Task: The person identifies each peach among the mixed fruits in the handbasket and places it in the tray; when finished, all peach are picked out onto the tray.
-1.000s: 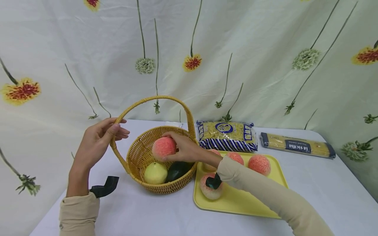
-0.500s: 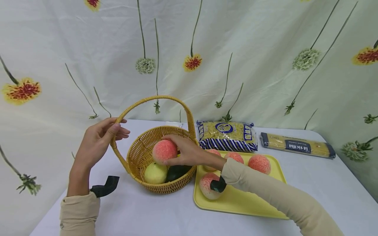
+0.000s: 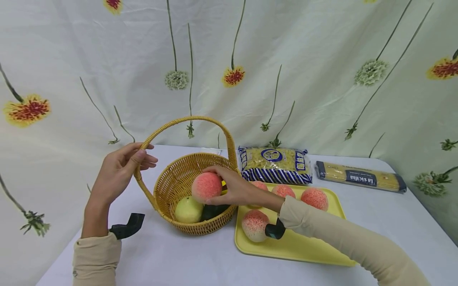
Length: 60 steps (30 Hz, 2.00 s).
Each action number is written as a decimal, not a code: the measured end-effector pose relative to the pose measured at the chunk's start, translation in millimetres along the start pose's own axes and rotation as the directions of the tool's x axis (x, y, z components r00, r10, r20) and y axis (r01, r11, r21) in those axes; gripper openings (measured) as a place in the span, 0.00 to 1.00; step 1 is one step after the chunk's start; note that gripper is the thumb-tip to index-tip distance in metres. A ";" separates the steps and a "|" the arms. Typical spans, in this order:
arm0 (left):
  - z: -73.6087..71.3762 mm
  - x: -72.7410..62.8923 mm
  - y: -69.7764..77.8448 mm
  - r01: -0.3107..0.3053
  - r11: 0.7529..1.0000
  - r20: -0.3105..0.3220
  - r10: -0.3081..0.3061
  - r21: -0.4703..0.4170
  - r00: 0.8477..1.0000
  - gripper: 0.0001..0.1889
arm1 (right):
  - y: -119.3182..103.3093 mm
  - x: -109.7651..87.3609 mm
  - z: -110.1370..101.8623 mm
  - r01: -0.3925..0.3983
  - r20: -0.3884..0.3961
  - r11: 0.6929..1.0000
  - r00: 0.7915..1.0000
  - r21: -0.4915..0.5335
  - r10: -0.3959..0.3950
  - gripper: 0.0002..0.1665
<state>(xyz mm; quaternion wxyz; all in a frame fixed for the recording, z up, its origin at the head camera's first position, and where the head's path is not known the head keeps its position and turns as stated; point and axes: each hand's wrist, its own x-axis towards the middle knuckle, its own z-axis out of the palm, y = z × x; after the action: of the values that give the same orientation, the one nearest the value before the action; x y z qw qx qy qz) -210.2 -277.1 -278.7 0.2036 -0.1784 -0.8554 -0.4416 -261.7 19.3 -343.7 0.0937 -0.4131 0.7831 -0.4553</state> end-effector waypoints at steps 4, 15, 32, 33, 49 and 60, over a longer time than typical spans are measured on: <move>0.0 0.2 0.0 -0.001 1.000 0.002 0.001 -0.005 1.000 0.14 | 4.6 -7.2 -0.8 -0.028 0.014 0.998 1.000 0.047 0.028 0.43; -0.4 -0.2 0.0 0.004 1.000 0.004 -0.004 -0.023 1.000 0.15 | 10.3 -21.8 -2.9 -0.034 0.036 0.999 0.999 -0.006 0.034 0.44; 0.3 -0.2 -0.4 0.013 1.000 0.002 -0.013 -0.002 1.000 0.15 | 10.9 -37.8 -5.7 -0.034 -0.008 0.998 0.999 -0.050 0.034 0.45; 0.2 -0.1 -0.4 0.011 1.000 0.002 -0.011 -0.002 1.000 0.15 | 10.8 -38.4 -5.9 -0.031 -0.009 0.998 0.999 -0.047 0.031 0.45; 0.3 0.4 0.2 0.005 1.000 -0.002 -0.005 0.000 1.000 0.15 | 7.3 -51.8 -12.3 -0.049 -0.037 0.997 0.998 0.060 0.051 0.44; 0.5 0.0 0.5 0.015 1.000 -0.005 -0.015 0.016 1.000 0.15 | 9.0 -57.4 -17.4 -0.041 -0.051 0.997 0.998 0.072 0.045 0.44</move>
<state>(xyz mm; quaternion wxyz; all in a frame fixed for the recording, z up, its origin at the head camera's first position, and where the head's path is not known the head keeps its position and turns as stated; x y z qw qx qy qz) -210.1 -276.5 -278.6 0.2040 -0.1692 -0.8597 -0.4367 -239.0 74.6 -354.1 0.0977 -0.3805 0.7772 -0.4915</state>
